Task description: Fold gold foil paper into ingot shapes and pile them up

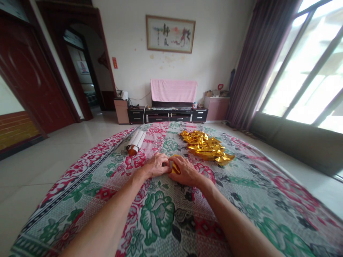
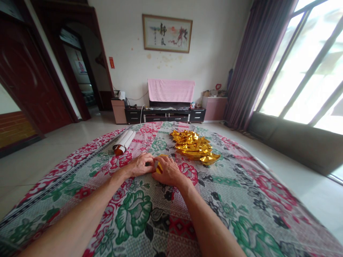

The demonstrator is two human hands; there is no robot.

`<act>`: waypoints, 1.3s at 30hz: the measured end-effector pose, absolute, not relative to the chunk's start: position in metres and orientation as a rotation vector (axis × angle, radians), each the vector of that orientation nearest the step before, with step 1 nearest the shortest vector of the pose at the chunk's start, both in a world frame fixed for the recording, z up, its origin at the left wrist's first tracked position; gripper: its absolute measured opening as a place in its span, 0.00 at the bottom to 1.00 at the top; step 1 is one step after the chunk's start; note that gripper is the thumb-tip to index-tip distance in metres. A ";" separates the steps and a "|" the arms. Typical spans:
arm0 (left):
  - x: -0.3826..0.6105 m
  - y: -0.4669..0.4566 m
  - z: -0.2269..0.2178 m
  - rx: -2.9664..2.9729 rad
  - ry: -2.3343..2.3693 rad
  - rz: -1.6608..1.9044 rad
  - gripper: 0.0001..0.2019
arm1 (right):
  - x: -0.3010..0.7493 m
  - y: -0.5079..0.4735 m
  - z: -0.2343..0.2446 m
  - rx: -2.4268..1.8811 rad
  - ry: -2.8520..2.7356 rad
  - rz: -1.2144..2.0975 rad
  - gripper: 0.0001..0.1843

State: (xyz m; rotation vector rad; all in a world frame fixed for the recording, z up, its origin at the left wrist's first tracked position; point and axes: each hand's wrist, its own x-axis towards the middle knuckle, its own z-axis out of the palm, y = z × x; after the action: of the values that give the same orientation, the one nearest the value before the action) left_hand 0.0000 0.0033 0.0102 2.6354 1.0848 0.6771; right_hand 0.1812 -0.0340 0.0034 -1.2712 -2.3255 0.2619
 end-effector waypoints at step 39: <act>-0.005 0.009 0.007 2.454 0.963 0.743 0.08 | 0.179 -0.033 0.000 -1.255 -2.254 0.302 0.13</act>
State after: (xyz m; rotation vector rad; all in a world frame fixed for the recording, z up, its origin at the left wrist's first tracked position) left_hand -0.0047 0.0092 0.0065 2.4535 0.9634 0.7426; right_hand 0.1787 -0.0332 0.0001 -1.2550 -2.2536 0.3021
